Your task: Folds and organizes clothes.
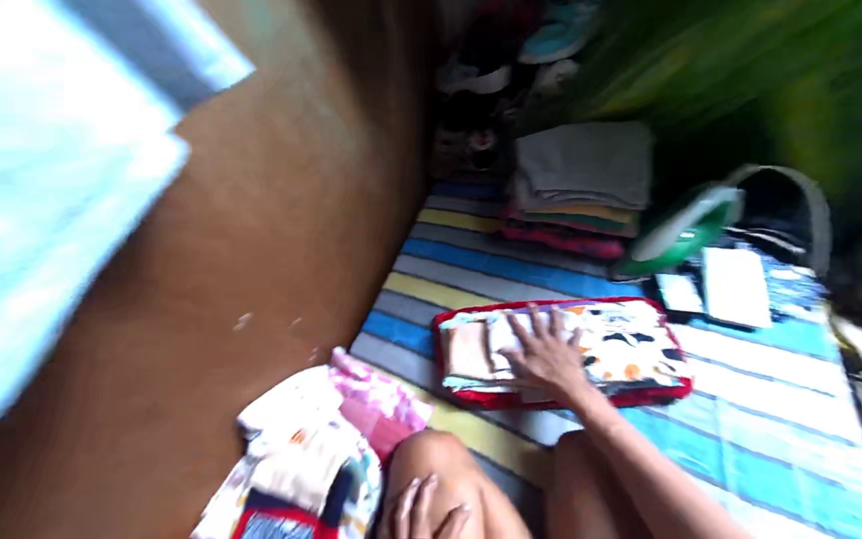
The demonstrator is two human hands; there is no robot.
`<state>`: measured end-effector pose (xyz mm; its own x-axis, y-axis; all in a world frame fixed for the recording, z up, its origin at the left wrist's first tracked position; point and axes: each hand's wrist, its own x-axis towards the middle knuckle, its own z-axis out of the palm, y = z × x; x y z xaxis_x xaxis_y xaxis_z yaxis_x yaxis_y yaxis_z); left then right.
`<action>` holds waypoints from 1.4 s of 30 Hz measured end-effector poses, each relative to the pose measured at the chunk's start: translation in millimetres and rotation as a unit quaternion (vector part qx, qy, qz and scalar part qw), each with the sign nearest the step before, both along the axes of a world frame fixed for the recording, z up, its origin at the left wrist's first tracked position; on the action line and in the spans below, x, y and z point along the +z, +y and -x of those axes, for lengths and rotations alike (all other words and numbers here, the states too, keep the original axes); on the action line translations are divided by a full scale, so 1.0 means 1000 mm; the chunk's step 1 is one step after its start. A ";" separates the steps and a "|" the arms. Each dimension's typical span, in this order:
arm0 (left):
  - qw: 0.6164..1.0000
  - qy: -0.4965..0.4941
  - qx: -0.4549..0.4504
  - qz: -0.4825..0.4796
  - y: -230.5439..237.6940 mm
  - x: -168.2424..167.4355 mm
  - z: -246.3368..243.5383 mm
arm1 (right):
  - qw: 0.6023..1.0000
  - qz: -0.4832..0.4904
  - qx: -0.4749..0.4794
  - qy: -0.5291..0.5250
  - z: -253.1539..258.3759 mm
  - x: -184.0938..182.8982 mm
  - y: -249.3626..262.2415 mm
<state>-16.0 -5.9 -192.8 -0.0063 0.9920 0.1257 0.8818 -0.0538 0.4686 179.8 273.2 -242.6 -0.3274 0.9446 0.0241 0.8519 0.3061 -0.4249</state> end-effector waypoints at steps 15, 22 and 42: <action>0.966 -0.081 0.219 -0.111 -0.040 0.041 0.093 | 0.989 -0.070 0.104 0.072 -0.008 0.031 -0.096; 0.957 -0.038 0.285 0.047 0.018 0.049 0.161 | 0.992 -0.028 0.112 0.055 -0.006 0.032 -0.094; 0.927 -0.264 0.264 -0.028 0.003 0.129 0.115 | 0.884 0.238 0.186 0.356 0.027 0.100 -0.115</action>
<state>-130.6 -3.2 -63.4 -0.5641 0.8255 0.0173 0.4406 0.2832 0.8519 152.8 158.1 -142.9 -0.6799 0.7330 -0.0224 0.1946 0.1509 -0.9692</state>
